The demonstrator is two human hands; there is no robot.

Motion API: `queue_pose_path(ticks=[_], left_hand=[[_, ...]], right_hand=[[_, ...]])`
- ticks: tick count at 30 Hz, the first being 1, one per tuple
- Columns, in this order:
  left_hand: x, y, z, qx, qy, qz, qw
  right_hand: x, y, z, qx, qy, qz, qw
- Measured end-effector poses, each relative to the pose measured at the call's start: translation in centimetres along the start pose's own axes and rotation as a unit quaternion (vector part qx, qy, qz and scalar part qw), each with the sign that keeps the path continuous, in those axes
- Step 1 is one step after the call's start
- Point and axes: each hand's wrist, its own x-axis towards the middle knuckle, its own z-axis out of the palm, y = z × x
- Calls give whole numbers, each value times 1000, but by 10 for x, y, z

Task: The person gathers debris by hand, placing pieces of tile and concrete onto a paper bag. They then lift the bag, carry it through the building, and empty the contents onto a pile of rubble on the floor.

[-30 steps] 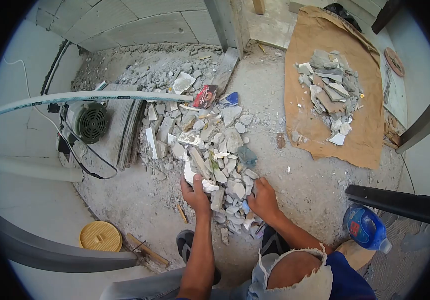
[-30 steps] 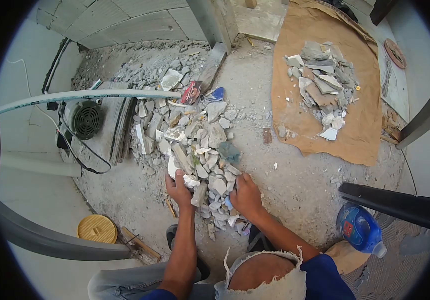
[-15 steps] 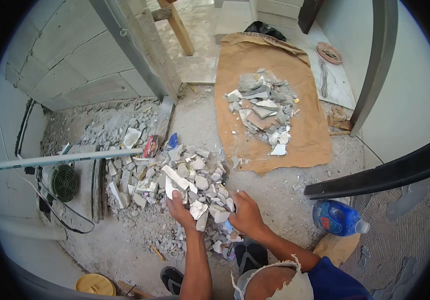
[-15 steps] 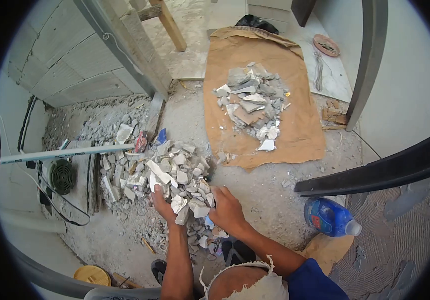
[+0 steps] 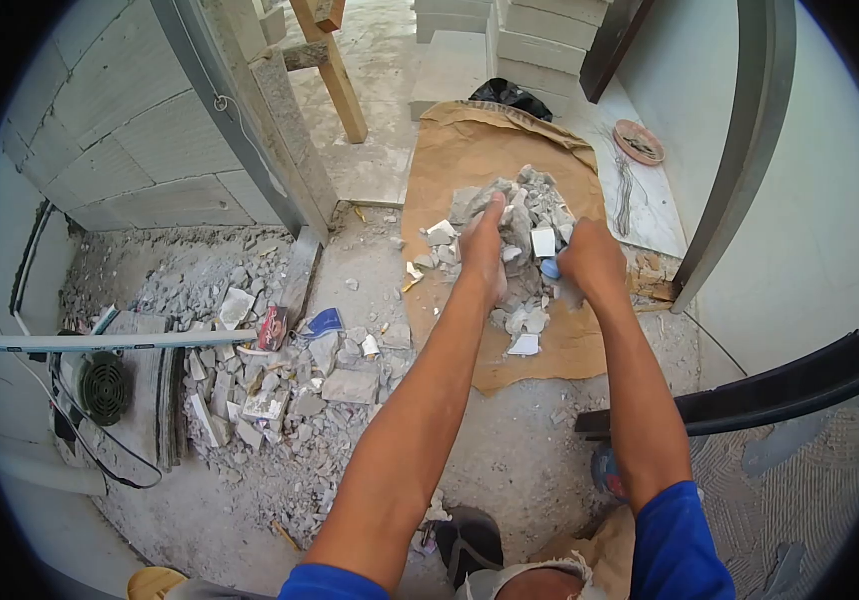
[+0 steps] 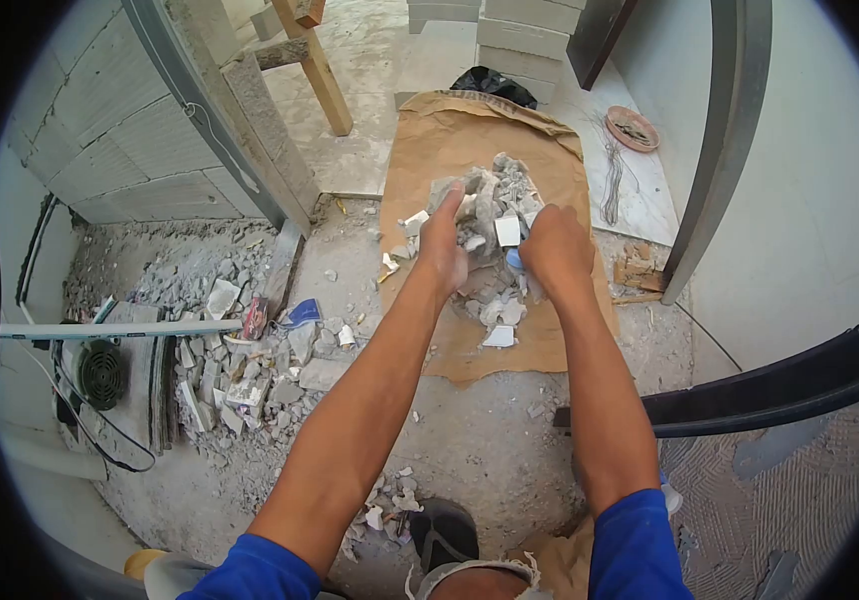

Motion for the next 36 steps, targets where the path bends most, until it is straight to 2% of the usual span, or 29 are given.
queue_pose_path(ticks=[2, 5, 6, 8, 9, 10, 12, 14, 16, 18, 21, 22, 23, 24, 25, 26, 29, 32, 33, 36], left_hand=[[-13, 9, -2, 34, -38, 34, 998], [-79, 37, -41, 251, 41, 124, 959], [-94, 39, -74, 261, 52, 175, 948], [-151, 43, -145, 355, 186, 298, 866], [-186, 41, -171, 398, 277, 356, 798], [-221, 30, -199, 388, 358, 381, 759], [-290, -13, -226, 530, 429, 404, 610], [-339, -57, -232, 691, 273, 353, 569], [-368, -88, -225, 751, 57, 303, 584], [-396, -115, -222, 757, -55, 262, 596], [-428, -127, -247, 827, -88, 199, 519], [-431, -128, -257, 836, -72, 186, 511], [-426, -128, -271, 855, -63, 213, 469], [-422, -129, -285, 871, -54, 237, 426], [-424, -132, -295, 885, -44, 258, 385], [-422, -119, -292, 881, -54, 246, 401], [-408, -92, -301, 889, -58, 293, 347], [-389, -56, -323, 889, -10, 308, 340], [-382, -41, -323, 887, 10, 302, 348], [-370, 0, -337, 894, -5, 313, 322]], right_hand=[[14, 2, 0, -57, 34, -20, 998], [10, 17, -5, -85, 81, -4, 993], [-1, 25, -9, -65, 87, 12, 994], [-30, 32, -11, -51, 88, 58, 993], [-48, 42, 2, -30, 115, 27, 993], [-68, 54, 14, -11, 143, -3, 990], [-121, 63, 44, 49, 136, -40, 989], [-178, 61, 79, 151, 71, -74, 983], [-237, 55, 103, 166, 1, -84, 983], [-289, 64, 125, 207, -50, -86, 973], [-329, 69, 142, 188, -131, -58, 972], [-333, 63, 148, 175, -159, -53, 970], [-333, 59, 154, 161, -184, -46, 969], [-327, 52, 158, 178, -153, -119, 965], [-318, 45, 159, 188, -126, -115, 967], [-305, 31, 156, 198, -100, -111, 969], [-249, -12, 153, 196, -56, -98, 974], [-230, -36, 173, 152, -60, -118, 980], [-237, -43, 173, 152, -90, -132, 975], [-260, -58, 160, 149, -171, -166, 960]])
